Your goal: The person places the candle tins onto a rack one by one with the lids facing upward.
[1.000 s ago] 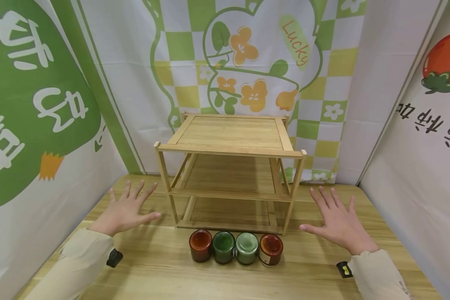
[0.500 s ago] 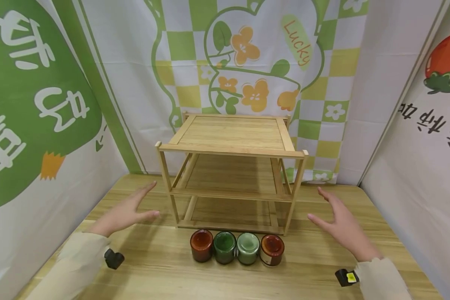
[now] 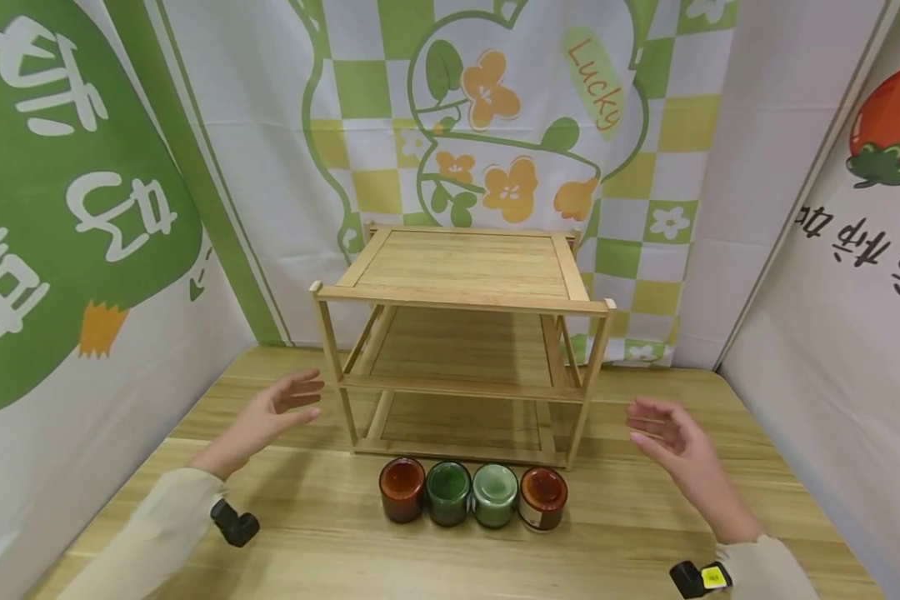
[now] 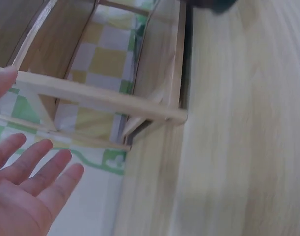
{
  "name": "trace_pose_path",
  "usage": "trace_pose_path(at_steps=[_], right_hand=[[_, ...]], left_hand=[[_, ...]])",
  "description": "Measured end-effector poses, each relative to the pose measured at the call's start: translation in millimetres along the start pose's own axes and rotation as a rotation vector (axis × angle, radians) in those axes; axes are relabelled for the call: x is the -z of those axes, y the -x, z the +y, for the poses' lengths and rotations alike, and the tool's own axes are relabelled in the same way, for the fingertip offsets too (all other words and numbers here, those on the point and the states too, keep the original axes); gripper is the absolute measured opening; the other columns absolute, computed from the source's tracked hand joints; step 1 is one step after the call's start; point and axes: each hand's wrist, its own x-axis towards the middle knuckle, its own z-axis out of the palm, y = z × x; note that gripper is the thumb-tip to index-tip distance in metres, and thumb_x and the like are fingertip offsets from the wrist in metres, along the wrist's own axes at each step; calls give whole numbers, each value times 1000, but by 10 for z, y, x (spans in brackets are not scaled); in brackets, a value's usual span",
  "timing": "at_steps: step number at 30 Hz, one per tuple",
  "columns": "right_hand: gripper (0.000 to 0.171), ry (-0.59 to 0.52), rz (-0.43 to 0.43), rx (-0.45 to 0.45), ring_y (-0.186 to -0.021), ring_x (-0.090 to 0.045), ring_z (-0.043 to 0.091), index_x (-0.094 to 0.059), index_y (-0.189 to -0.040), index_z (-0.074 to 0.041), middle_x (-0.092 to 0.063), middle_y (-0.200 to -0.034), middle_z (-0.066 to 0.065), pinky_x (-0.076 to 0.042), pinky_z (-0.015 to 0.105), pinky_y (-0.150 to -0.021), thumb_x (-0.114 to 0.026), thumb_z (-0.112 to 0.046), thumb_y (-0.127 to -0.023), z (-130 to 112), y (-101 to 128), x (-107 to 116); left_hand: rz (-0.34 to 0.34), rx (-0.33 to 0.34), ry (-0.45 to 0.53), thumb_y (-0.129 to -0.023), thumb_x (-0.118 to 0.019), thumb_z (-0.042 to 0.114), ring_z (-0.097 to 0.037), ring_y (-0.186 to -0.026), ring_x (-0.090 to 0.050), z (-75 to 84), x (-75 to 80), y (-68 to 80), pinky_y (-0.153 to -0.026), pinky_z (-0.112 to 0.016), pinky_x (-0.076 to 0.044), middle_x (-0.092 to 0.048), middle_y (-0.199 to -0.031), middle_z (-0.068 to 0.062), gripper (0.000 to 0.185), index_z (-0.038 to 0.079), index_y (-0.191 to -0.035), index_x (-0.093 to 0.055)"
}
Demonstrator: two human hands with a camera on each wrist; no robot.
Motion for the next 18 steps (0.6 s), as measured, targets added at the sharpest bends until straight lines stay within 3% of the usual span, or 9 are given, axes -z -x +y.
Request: trace_pose_path(at_steps=[8, 14, 18], right_hand=[[46, -169, -77, 83, -113, -61, 9, -43, -135, 5, -60, -127, 0, -55, 19, -90, -44, 21, -91, 3, 57, -34], [45, -219, -130, 114, -115, -60, 11, -41, -136, 6, -60, -129, 1, -54, 20, -92, -38, 21, -93, -8, 58, -52], [47, -245, -159, 128, -116, -60, 12, -40, -137, 6, -58, -131, 4, -54, 21, -93, -36, 22, -93, 2, 70, -62]], left_hand=[[-25, 48, 202, -92, -67, 21, -40, -128, -48, -86, -132, -42, -102, -40, -51, -43, -144, -23, 65, 5, -147, -35], [-12, 79, 308, -93, -64, 10, -41, -127, -48, -170, -239, -63, -105, -40, -48, -43, -142, -26, 59, -2, -144, -36], [-33, 103, 403, -93, -62, 5, -33, -123, -52, -220, -298, -64, -108, -42, -44, -39, -143, -28, 61, -6, -144, -31]])
